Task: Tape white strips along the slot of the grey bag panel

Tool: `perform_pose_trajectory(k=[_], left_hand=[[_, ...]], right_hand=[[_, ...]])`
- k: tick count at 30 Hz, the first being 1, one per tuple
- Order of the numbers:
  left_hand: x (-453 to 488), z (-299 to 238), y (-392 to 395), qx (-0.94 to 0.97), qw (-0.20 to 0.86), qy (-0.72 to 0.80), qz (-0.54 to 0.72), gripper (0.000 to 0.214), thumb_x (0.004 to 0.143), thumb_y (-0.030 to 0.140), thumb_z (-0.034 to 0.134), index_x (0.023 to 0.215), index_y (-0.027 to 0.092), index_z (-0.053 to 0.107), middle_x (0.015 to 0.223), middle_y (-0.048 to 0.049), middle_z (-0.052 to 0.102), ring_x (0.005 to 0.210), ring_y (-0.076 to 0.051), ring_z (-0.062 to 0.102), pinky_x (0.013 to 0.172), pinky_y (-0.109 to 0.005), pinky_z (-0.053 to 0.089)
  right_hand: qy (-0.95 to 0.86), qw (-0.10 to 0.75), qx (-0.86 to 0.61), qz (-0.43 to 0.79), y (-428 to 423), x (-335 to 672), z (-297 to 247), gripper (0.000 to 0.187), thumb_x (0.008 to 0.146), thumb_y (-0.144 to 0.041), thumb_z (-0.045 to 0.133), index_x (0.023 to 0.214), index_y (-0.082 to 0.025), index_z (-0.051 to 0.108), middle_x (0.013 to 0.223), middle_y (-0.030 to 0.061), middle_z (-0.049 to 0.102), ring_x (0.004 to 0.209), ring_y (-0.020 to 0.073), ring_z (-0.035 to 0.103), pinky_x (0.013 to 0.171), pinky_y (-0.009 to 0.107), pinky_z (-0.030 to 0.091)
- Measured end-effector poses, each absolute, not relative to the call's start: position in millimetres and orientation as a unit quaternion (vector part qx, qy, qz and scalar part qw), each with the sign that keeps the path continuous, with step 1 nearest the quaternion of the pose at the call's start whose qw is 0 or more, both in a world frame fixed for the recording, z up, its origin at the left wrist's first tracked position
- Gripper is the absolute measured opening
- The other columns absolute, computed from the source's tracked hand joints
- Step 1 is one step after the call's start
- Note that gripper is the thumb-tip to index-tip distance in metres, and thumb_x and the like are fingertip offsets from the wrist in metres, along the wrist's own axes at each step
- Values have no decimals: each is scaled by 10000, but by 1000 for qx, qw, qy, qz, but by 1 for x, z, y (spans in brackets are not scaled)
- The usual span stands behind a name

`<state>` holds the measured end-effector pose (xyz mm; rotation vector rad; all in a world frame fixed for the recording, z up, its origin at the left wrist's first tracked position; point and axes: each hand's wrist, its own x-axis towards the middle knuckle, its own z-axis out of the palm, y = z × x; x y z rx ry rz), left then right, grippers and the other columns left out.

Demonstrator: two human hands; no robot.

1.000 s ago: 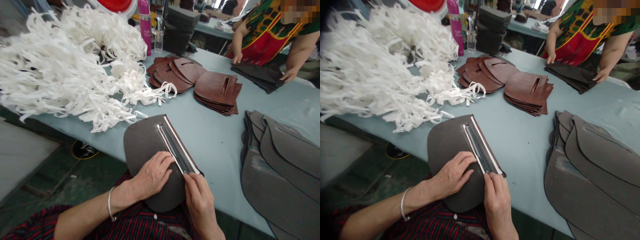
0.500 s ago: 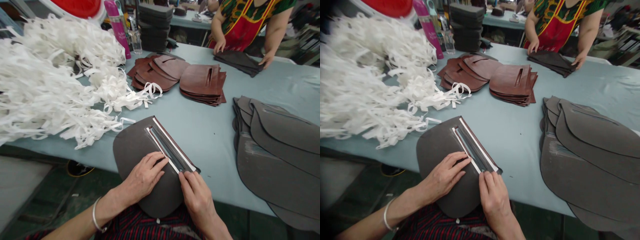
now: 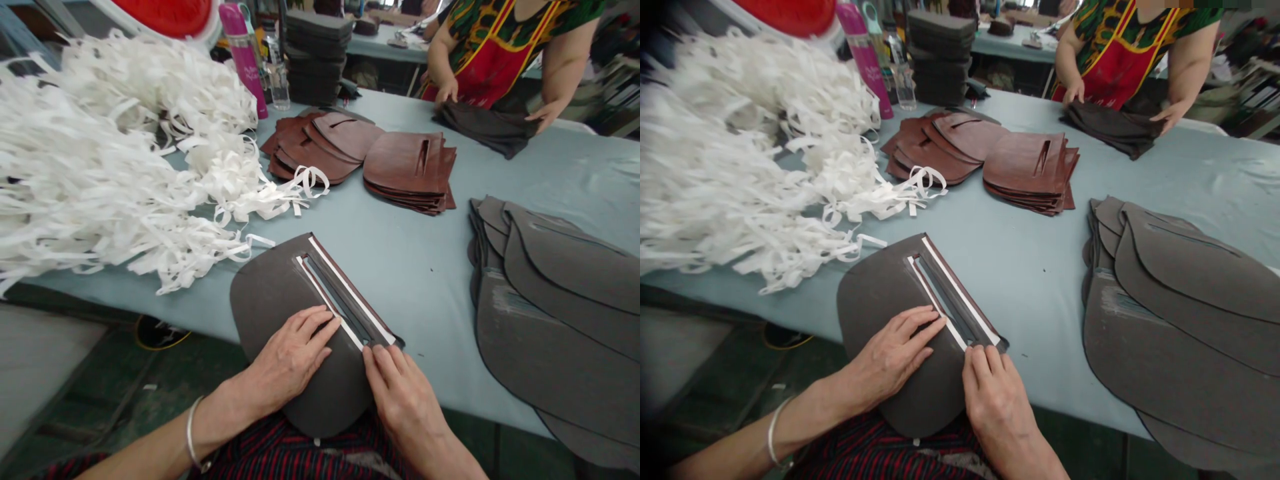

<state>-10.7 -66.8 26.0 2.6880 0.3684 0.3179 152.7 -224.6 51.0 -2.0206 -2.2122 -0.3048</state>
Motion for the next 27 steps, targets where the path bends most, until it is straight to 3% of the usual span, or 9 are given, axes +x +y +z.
perform_pose_trajectory(k=[5,10,12,17,22,27], left_hand=[[7,23,-97,954,189,186,143,466,901,199,494,1362,182,420,1323,-111,486,1258,-276,427,1031,-473,449],[29,22,-126,937,165,256,173,481,883,199,518,1350,136,424,1304,-130,506,1220,-304,451,1008,-484,451],[30,24,-123,937,171,251,171,475,878,209,531,1341,162,435,1280,-120,521,1189,-295,473,985,-485,463],[19,33,-94,947,180,203,175,391,852,212,567,1239,231,515,1335,-109,471,1271,-310,409,997,-514,437],[17,32,-84,955,177,161,178,384,858,236,559,1228,159,493,1302,-123,518,1283,-270,428,1079,-482,381],[19,28,-88,951,176,178,179,454,867,236,531,1299,136,433,1318,-126,505,1279,-269,430,1090,-466,379]], right_hand=[[-734,68,-670,-90,-236,177,53,374,936,-100,268,983,-100,639,959,153,609,849,233,526,671,350,477],[-715,23,-692,-99,-238,191,57,407,918,-91,285,1232,-128,541,963,127,596,804,221,521,673,355,462],[-710,25,-699,-87,-238,192,55,400,897,-77,321,1222,-142,545,956,118,590,813,225,519,668,352,451],[-672,119,-730,-35,-230,191,48,202,884,-83,414,906,-184,587,870,65,571,778,203,508,669,331,431],[-645,213,-734,-21,-196,175,38,274,908,-86,403,1149,-148,517,980,88,591,909,212,523,790,371,442],[-616,229,-754,15,-182,168,31,176,919,-120,437,993,-189,580,887,47,583,849,204,517,757,367,419]])
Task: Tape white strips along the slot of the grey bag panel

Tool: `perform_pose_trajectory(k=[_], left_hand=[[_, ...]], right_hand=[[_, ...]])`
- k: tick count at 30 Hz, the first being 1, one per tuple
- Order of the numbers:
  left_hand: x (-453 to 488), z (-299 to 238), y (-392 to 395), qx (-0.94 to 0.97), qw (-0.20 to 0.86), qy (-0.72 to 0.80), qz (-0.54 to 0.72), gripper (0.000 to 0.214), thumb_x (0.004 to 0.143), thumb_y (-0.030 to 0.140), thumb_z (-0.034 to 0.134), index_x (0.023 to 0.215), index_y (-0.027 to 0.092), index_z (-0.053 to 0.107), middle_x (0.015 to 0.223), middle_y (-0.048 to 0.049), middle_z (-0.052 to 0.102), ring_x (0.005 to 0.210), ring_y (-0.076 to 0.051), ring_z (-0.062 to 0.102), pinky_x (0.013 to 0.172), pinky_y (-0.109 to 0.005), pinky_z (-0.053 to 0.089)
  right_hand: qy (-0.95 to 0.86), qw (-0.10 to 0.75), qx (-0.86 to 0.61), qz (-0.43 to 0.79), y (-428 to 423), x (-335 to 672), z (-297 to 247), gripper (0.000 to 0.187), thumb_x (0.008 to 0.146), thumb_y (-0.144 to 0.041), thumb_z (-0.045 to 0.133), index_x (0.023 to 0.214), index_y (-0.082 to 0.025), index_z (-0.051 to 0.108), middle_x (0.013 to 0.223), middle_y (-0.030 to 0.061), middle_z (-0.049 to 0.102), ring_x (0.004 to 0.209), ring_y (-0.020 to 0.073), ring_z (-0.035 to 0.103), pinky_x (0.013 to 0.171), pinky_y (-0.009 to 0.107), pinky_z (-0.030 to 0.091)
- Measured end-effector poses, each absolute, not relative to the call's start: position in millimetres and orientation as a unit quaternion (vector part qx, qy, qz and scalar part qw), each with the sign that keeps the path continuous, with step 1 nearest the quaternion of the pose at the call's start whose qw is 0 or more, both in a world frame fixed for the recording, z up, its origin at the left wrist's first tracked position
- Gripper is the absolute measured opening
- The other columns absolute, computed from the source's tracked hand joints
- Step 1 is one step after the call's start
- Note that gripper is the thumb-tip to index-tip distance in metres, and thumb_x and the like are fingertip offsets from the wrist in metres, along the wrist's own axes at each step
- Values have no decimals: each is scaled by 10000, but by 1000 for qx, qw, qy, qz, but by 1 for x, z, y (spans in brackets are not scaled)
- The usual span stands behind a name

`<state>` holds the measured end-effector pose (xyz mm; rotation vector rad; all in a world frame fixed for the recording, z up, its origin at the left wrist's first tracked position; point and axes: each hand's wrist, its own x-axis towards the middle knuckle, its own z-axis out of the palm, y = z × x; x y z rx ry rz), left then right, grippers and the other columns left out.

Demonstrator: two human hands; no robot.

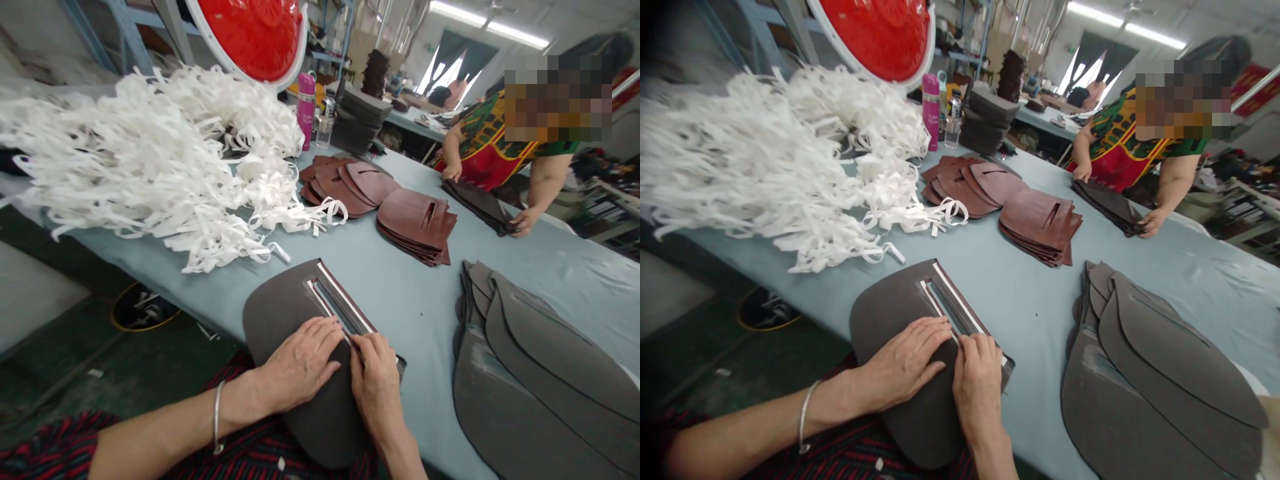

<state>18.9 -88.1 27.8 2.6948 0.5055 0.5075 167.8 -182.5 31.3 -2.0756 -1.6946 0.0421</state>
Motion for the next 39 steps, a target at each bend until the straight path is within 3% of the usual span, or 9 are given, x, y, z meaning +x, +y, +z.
perform_pose_trajectory(k=[6,13,19,23,30,39], left_hand=[[20,32,-88,954,175,182,160,497,874,217,530,1352,186,401,1307,-106,501,1279,-264,423,1092,-463,370],[23,31,-87,955,167,174,170,373,899,239,509,1267,181,489,1268,-98,527,1275,-247,421,1094,-438,362],[28,22,-90,961,136,155,183,340,909,184,491,1243,123,498,1233,-99,563,1234,-234,452,1076,-396,370],[31,26,-92,963,130,159,174,319,912,181,487,1230,163,507,1171,-80,580,1198,-230,477,1043,-392,393],[42,36,-110,980,22,155,125,247,860,80,464,1084,106,563,1142,-108,600,1092,-238,543,979,-387,427],[42,35,-126,983,-22,129,126,315,872,117,429,1165,97,544,1183,-135,604,1141,-238,538,987,-406,421]], right_hand=[[-597,263,-756,45,-189,171,30,191,929,-121,424,990,-195,589,892,43,576,847,183,517,778,342,435],[-671,164,-721,-60,-208,169,24,270,941,-130,374,1133,-145,563,967,103,585,882,240,486,782,403,426],[-673,165,-717,-82,-223,175,24,240,932,-110,395,1107,-125,558,953,109,584,869,235,473,754,388,415],[-659,163,-730,-78,-220,174,24,202,929,-131,417,1060,-132,571,927,100,579,852,234,466,730,383,403],[-676,129,-719,-98,-221,176,24,252,936,-130,364,1075,-132,575,948,114,583,855,246,473,723,397,392],[-688,152,-705,-82,-232,178,21,280,946,-141,346,1149,-142,540,1004,124,572,897,248,485,744,411,410]])
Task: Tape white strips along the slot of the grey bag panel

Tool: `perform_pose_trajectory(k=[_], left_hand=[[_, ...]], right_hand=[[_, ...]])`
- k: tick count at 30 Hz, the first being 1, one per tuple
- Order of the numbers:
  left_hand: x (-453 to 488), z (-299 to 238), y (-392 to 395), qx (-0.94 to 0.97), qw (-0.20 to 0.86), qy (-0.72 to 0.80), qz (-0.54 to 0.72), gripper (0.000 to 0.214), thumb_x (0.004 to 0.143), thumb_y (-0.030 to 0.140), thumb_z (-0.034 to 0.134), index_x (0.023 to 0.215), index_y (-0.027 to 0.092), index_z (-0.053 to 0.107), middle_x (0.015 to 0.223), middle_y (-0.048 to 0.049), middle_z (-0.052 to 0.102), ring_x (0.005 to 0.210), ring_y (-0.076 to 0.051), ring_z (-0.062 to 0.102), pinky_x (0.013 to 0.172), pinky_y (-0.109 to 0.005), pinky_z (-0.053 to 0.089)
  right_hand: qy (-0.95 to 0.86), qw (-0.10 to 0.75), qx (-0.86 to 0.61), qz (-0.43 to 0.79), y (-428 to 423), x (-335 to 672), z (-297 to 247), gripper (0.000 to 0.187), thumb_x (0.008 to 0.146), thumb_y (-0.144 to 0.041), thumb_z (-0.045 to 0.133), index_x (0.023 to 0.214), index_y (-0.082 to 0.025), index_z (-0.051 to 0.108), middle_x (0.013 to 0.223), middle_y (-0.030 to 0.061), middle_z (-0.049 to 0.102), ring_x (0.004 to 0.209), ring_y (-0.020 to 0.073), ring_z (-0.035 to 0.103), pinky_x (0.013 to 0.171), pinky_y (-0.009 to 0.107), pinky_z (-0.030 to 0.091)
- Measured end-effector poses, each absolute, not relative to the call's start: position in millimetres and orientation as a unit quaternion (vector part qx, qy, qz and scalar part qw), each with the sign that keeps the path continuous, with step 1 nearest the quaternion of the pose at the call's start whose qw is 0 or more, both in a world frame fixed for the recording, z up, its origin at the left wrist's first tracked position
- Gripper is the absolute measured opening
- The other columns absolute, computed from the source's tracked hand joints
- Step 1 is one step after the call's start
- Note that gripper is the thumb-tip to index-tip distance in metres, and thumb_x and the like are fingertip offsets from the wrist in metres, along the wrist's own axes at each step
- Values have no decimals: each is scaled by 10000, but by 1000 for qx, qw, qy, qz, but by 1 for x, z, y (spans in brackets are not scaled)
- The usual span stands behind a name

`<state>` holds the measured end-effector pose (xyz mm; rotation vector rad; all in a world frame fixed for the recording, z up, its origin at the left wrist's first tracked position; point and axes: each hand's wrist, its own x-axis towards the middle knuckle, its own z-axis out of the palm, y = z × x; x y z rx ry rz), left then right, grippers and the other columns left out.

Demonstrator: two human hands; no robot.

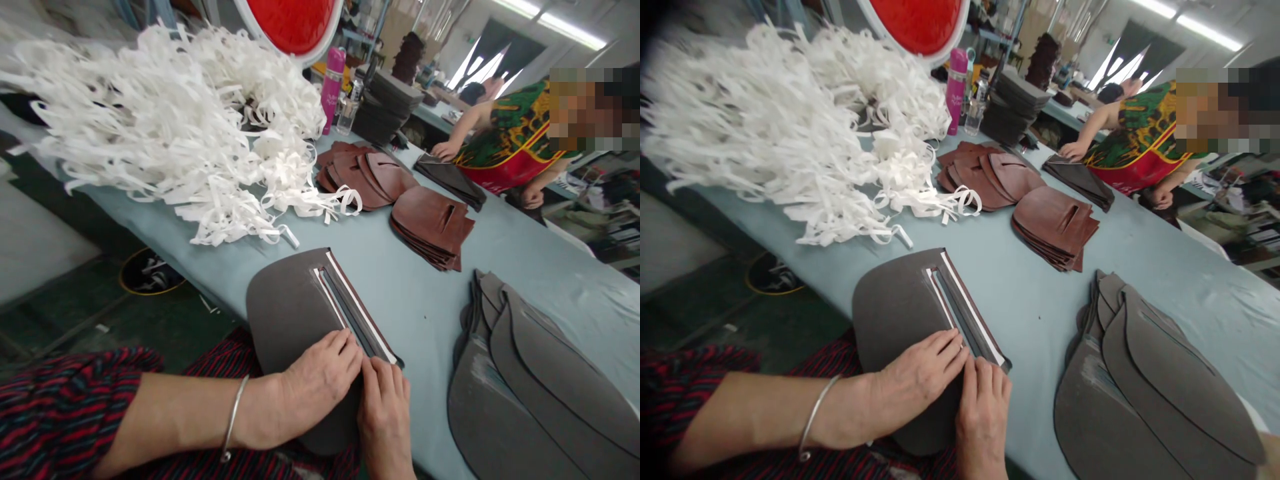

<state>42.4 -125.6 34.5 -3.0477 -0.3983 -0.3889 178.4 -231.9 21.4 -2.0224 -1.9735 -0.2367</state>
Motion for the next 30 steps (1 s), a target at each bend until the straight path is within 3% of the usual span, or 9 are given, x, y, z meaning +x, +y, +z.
perform_pose_trajectory(k=[4,7,13,20,25,30], left_hand=[[39,32,-127,-984,34,-121,-123,365,874,151,444,1222,70,519,1247,-145,567,1185,-265,510,1019,-404,407],[39,26,-127,-983,35,-122,-131,398,868,170,466,1248,59,502,1268,-149,552,1202,-279,497,1043,-401,397],[42,19,-130,-982,26,-129,-134,402,882,176,459,1271,74,479,1288,-163,545,1229,-295,489,1036,-413,410],[38,31,-127,-987,14,-104,-119,350,903,187,449,1237,90,486,1282,-202,545,1221,-311,502,1030,-455,401],[26,32,-112,-992,-20,-69,-106,366,916,162,425,1279,137,469,1318,-153,522,1257,-285,467,1026,-429,421],[18,32,-101,-978,-128,-78,-146,376,922,152,422,1295,154,464,1316,-117,519,1289,-223,431,1084,-398,398]], right_hand=[[-634,253,-731,-15,-239,183,20,183,915,-129,455,1079,-166,528,968,86,550,887,211,489,763,377,440],[-596,290,-749,1,-242,184,20,266,904,-126,477,1167,-160,498,1047,103,520,969,214,481,828,391,451],[-593,279,-755,17,-244,182,22,254,909,-106,450,1124,-181,563,1004,82,510,925,191,483,792,367,462],[-642,198,-739,-40,-246,173,24,334,904,-82,417,1200,-155,552,1051,115,564,956,221,498,794,400,440],[-637,224,-733,-86,-248,162,7,298,887,-81,421,1145,-123,564,1130,147,578,1055,263,493,851,429,404],[-651,259,-703,-119,-249,166,-5,236,876,-101,438,1033,-175,597,1101,104,630,1020,251,523,853,420,379]])
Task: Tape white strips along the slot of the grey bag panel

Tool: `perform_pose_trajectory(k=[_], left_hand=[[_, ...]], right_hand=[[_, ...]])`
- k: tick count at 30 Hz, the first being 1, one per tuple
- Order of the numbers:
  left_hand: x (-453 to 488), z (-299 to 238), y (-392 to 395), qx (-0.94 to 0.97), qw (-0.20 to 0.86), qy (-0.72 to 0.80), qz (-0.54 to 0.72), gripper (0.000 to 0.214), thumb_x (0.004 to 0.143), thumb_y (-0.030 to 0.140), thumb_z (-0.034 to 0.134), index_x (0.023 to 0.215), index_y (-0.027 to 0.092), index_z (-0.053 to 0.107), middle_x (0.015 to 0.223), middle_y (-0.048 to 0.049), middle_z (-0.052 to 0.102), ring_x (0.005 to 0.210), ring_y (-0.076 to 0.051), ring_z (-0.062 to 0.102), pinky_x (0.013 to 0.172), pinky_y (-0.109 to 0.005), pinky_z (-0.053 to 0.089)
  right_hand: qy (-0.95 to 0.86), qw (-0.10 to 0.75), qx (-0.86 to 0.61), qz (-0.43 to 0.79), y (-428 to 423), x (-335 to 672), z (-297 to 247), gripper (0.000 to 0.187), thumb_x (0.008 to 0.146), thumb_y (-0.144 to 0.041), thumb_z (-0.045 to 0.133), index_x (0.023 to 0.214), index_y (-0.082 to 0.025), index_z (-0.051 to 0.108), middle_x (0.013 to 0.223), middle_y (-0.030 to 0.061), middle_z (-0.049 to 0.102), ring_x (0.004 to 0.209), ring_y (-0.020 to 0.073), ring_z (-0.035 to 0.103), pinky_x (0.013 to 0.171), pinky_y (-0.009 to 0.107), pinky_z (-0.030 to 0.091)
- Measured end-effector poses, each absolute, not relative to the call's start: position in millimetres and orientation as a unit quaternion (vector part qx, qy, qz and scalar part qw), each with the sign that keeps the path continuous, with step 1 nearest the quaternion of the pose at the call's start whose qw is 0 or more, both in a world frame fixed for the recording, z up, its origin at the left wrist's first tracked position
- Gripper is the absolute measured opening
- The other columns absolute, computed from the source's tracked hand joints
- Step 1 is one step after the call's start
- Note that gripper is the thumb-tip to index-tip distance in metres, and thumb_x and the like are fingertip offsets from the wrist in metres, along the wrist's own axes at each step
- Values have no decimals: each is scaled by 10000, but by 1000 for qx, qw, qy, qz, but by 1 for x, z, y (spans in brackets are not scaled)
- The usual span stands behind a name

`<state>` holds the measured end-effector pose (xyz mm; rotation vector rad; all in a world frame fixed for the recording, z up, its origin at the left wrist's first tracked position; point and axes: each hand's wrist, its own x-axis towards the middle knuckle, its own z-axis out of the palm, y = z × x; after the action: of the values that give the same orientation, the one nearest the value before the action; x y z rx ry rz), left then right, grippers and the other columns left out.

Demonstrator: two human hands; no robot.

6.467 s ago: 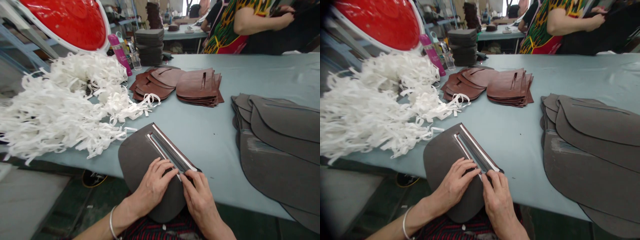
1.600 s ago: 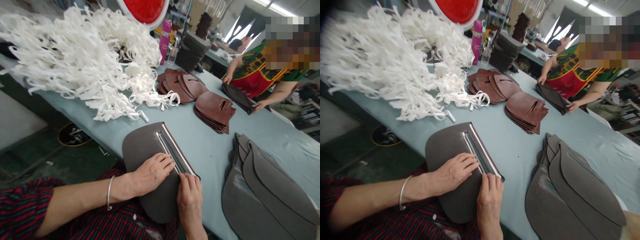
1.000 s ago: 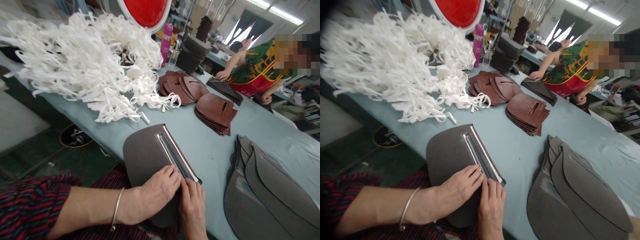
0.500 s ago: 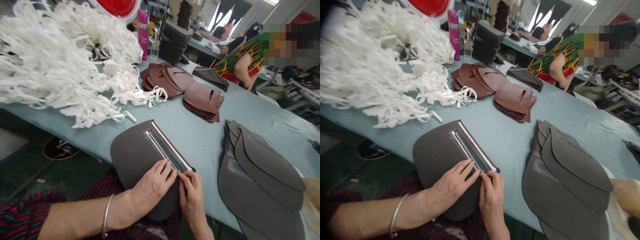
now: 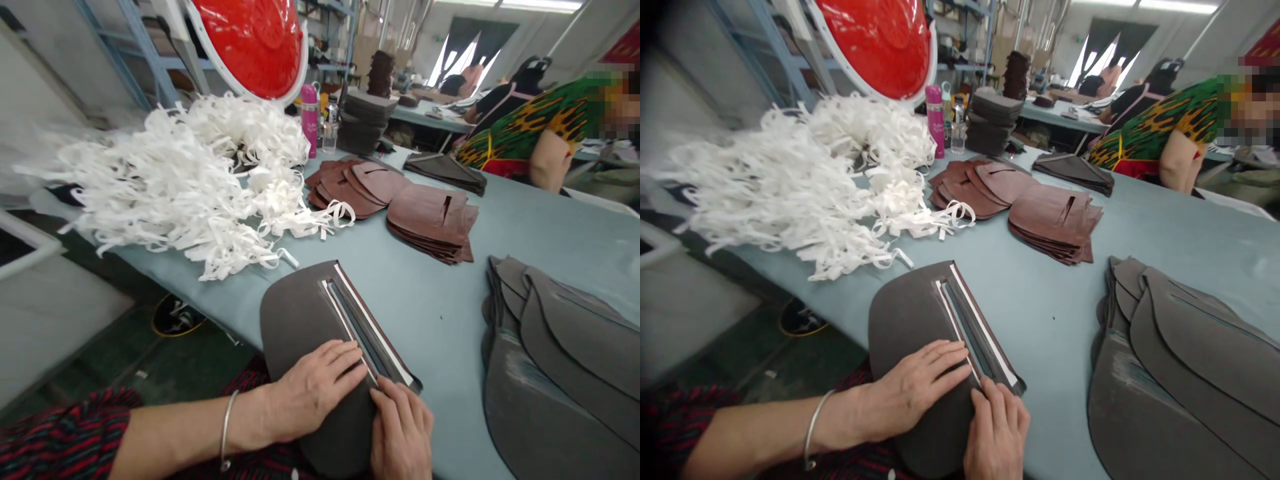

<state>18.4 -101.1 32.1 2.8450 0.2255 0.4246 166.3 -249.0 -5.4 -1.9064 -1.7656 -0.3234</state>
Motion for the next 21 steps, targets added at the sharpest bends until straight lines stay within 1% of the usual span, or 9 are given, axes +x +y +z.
perform_pose_trajectory(k=[3,6,8,10,12,15,18,21], left_hand=[[15,35,-85,961,172,133,172,400,893,130,461,1293,154,462,1283,-114,533,1267,-200,447,1077,-402,418],[14,36,-56,949,152,194,194,420,877,140,492,1295,157,461,1282,-127,523,1250,-228,454,1066,-458,421],[14,35,-34,943,134,228,202,434,879,142,491,1311,155,446,1299,-131,506,1252,-236,447,1066,-471,416],[15,33,-15,941,124,242,203,442,880,139,484,1319,156,438,1297,-130,506,1239,-233,458,1051,-467,429],[15,29,-3,943,120,236,202,416,881,131,475,1295,164,466,1265,-119,530,1206,-220,487,1028,-452,452],[15,24,3,943,122,228,208,376,886,125,462,1257,170,504,1244,-111,547,1191,-215,499,1017,-450,459],[14,21,1,937,143,234,218,369,892,122,451,1253,175,508,1249,-108,541,1195,-215,492,1021,-453,452],[14,20,1,937,148,235,213,328,908,124,434,1212,185,540,1248,-94,538,1210,-201,477,1032,-420,439]], right_hand=[[-645,284,-702,-101,-242,174,-1,201,888,-124,435,987,-200,592,978,68,662,910,220,557,801,389,379],[-634,300,-711,-51,-224,181,8,195,899,-134,437,1012,-214,574,844,36,643,772,185,555,703,334,382],[-643,308,-700,-36,-204,180,13,212,897,-135,445,1061,-209,557,875,44,635,775,184,552,667,313,390],[-646,311,-696,-34,-180,175,18,246,889,-116,433,1099,-191,538,941,68,626,823,196,546,677,315,409],[-634,295,-714,-36,-153,166,21,281,872,-72,399,1096,-169,537,953,87,613,847,212,532,707,338,420],[-606,239,-756,-60,-119,150,23,333,818,-13,381,1053,-153,572,901,104,595,839,237,516,700,369,412],[-594,196,-776,-85,-98,137,22,328,799,-20,414,1034,-154,600,889,113,582,827,259,506,666,387,395],[-605,181,-769,-99,-88,125,20,307,828,-43,408,1054,-125,599,896,128,577,827,270,499,664,402,402]])
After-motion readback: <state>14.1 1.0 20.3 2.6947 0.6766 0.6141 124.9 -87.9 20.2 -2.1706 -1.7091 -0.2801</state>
